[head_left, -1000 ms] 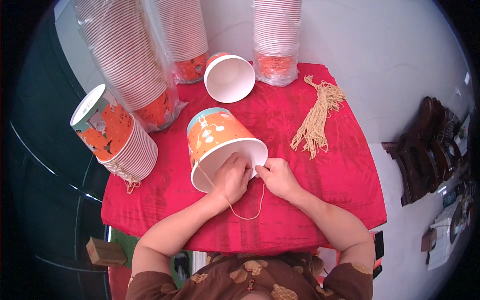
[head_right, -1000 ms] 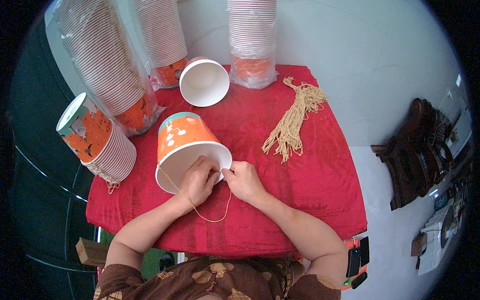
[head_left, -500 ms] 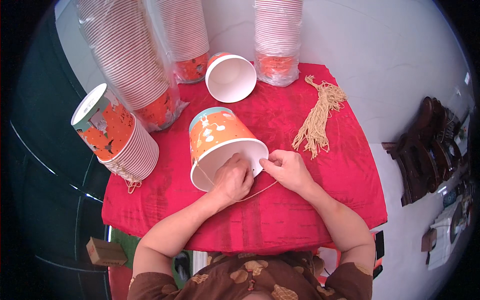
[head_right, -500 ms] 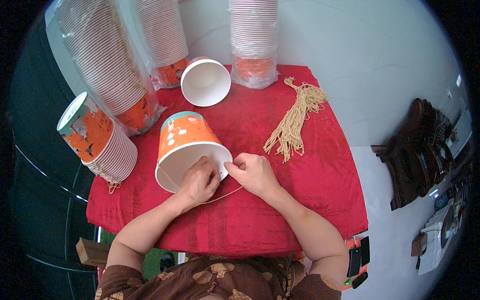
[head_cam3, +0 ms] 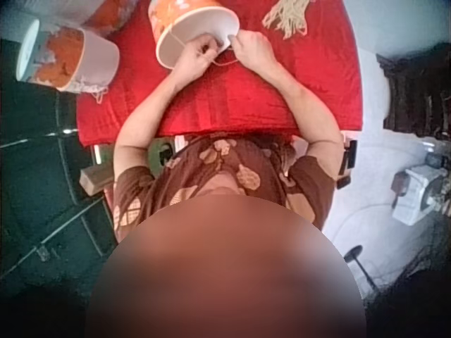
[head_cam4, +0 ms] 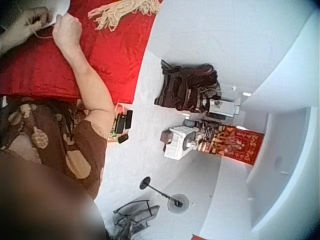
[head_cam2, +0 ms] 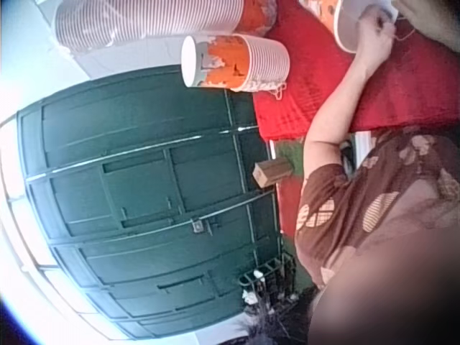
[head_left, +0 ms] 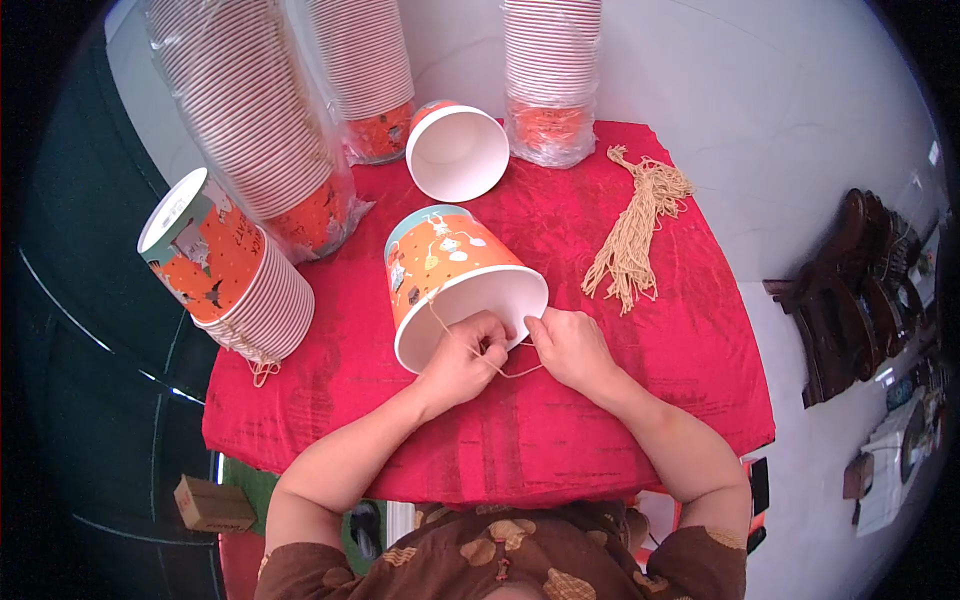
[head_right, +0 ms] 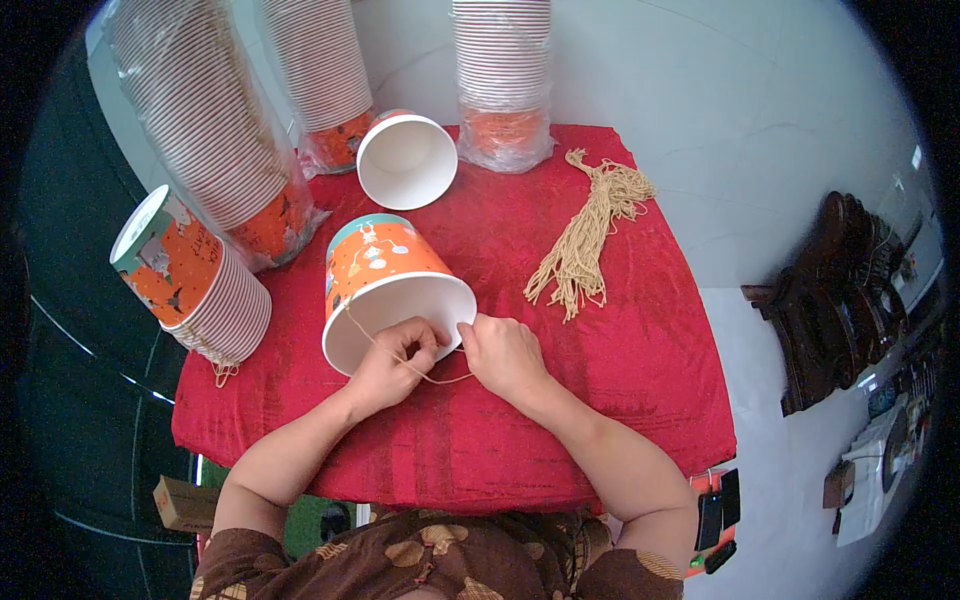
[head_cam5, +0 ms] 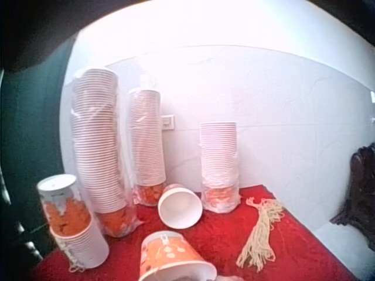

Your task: Attach thin strings to the sides of small paper buckets.

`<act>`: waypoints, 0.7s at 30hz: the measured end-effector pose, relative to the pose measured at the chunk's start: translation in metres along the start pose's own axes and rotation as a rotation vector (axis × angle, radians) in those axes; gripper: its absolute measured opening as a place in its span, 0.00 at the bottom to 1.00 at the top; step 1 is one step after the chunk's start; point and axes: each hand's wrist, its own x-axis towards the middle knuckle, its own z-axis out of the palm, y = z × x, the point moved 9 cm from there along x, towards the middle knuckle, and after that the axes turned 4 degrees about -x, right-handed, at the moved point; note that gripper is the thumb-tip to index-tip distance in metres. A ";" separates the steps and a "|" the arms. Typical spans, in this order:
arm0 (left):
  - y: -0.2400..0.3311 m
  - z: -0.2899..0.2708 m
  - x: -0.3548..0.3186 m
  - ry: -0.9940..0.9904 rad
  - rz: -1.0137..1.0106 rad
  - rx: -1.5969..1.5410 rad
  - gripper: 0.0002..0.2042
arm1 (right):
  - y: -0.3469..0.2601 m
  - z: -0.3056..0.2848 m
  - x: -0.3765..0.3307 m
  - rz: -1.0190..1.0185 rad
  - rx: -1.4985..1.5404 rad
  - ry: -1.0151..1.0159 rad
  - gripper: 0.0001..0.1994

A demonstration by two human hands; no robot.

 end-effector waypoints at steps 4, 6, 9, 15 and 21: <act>-0.004 0.000 0.001 -0.051 -0.092 0.054 0.05 | 0.000 -0.002 0.000 0.001 -0.003 -0.014 0.16; -0.010 -0.001 0.001 -0.033 -0.187 0.094 0.03 | 0.004 0.003 -0.001 -0.011 -0.009 -0.064 0.15; -0.013 -0.002 0.000 -0.040 -0.166 0.046 0.02 | -0.002 0.007 -0.005 -0.039 0.065 -0.334 0.11; -0.015 0.001 -0.002 -0.079 -0.051 0.136 0.04 | -0.032 0.011 -0.012 -0.288 0.352 -0.427 0.06; 0.004 0.007 -0.002 -0.033 0.024 0.166 0.06 | -0.041 -0.003 -0.015 -0.385 0.493 -0.245 0.04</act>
